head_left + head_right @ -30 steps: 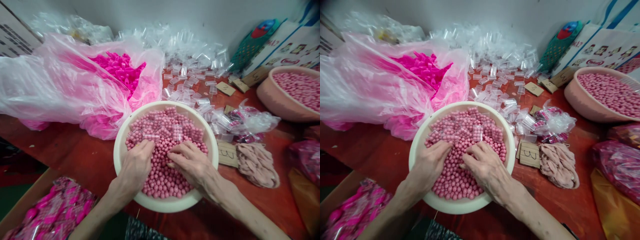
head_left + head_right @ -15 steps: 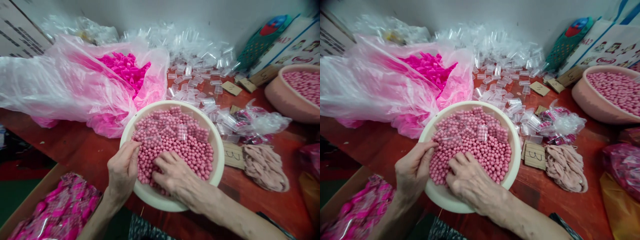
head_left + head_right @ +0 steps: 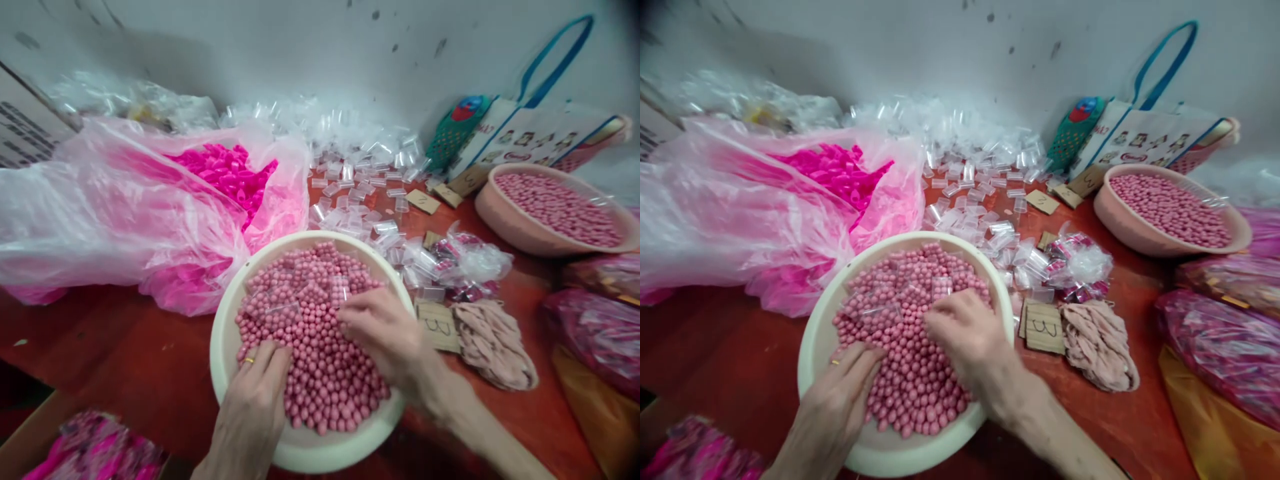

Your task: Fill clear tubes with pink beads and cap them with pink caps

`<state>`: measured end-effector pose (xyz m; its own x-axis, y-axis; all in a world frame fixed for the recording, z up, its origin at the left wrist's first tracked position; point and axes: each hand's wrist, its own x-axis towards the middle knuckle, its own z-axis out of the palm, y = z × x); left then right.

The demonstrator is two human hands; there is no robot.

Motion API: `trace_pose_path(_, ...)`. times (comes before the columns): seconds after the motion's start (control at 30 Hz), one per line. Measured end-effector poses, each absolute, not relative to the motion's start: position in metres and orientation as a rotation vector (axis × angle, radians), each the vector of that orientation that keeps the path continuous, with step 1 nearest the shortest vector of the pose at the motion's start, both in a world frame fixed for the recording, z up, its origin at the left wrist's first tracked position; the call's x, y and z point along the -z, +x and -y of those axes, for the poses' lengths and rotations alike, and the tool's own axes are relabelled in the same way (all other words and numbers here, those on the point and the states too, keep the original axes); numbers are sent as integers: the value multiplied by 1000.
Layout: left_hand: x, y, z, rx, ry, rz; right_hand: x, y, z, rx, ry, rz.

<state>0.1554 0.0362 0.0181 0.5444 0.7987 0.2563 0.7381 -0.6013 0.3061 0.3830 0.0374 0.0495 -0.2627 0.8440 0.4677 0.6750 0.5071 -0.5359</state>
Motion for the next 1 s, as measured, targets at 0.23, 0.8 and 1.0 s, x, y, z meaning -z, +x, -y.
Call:
trace_pose_path(0.23, -41, 160, -60, -834, 2630, -971, -27, 505, -60, -99, -2144, 1758)
trace_pose_path(0.8, -67, 370, -198, -314, 2579, -596, -9, 510, -82, -544, -2084, 1586)
trace_pose_path(1.0, -51, 378, -205, -198, 2527, -631, 13, 500, -106, -403, -2339, 1227)
